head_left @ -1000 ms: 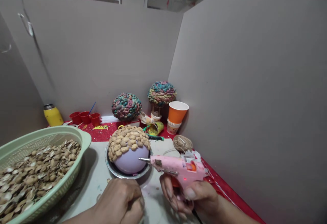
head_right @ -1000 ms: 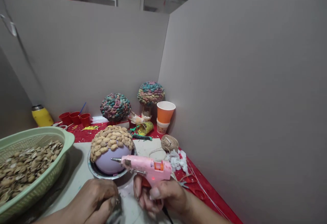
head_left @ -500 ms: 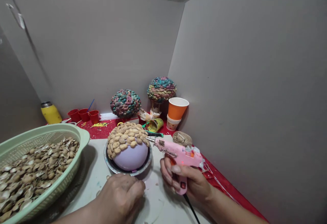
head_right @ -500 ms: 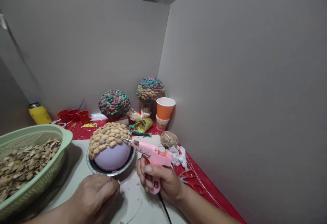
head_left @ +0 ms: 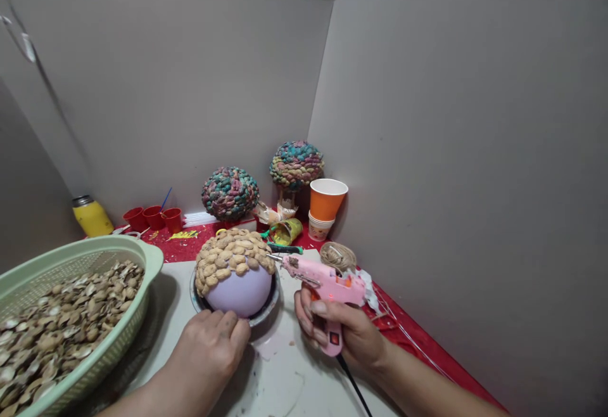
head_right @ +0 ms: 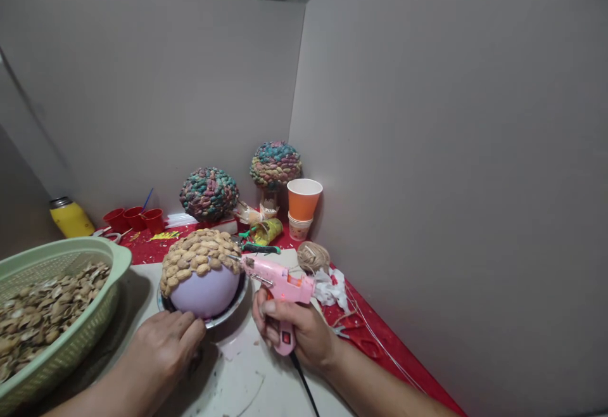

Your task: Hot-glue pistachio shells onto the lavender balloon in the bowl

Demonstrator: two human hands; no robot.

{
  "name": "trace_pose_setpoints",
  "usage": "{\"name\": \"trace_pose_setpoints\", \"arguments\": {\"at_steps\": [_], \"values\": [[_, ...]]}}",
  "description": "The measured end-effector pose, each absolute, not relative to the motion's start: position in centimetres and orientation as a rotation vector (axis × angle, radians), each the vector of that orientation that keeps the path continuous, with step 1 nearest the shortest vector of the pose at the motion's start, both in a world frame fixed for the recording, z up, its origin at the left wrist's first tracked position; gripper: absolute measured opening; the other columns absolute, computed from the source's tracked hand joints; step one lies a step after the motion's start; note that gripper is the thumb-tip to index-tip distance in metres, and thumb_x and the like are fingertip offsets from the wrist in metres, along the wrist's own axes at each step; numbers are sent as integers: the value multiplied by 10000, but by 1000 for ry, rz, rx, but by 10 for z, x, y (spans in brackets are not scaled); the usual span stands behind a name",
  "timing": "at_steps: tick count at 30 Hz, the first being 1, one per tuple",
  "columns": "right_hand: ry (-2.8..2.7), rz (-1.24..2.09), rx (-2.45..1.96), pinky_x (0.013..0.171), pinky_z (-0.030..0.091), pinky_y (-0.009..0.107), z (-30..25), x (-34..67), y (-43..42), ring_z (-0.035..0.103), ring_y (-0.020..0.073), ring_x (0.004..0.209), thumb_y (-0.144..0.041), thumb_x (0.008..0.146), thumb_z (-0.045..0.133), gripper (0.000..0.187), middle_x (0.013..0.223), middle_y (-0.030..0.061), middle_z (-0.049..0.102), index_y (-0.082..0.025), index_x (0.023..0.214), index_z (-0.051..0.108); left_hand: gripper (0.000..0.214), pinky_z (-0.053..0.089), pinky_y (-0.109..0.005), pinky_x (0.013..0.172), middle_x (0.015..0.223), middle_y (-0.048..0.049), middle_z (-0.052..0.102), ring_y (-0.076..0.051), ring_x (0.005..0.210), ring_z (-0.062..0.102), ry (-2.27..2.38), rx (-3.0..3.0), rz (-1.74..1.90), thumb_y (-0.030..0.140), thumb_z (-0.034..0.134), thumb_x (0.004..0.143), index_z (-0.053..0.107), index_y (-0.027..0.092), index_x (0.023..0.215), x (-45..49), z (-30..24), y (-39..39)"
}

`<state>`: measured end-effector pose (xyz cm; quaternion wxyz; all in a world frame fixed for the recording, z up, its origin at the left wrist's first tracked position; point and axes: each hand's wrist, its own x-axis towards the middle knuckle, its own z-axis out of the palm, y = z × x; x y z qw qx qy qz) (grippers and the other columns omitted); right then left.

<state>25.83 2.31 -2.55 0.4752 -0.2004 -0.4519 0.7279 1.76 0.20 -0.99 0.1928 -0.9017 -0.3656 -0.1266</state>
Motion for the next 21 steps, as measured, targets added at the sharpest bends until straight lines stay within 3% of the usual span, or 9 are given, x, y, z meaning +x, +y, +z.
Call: {"name": "trace_pose_setpoints", "arguments": {"at_steps": [8, 14, 18, 21], "values": [[-1093, 1764, -483, 441, 356, 183, -25, 258, 24, 374, 51, 417, -378, 768, 697, 288, 616, 3, 553, -132, 678, 576, 199, 398, -285, 495, 648, -17, 674, -224, 544, 657, -1218, -2602, -29, 12, 545, 743, 531, 211, 738, 9, 17, -9], [-1062, 1730, -474, 464, 366, 181, -20, 263, 25, 388, 54, 429, -413, 767, 713, 302, 637, 4, 566, -144, 699, 595, 189, 294, -269, 455, 640, 22, 630, -154, 511, 550, -949, -2798, -527, 46, 531, 762, 502, 226, 811, 11, 6, -17], [-1077, 1678, -505, 473, 372, 192, -20, 265, 25, 388, 66, 438, -438, 766, 712, 317, 615, 0, 546, -148, 700, 604, 196, 237, -286, 423, 547, 26, 569, -134, 462, 468, -841, -2790, -777, 92, 503, 811, 457, 225, 674, 16, -3, -15], [-1110, 1665, -537, 470, 360, 196, -23, 265, 26, 381, 71, 443, -451, 772, 706, 330, 607, 4, 539, -147, 691, 603, 236, 295, -267, 437, 532, 19, 578, -135, 475, 494, -828, -2870, -732, 102, 490, 821, 455, 223, 622, 17, 3, -13]]}}
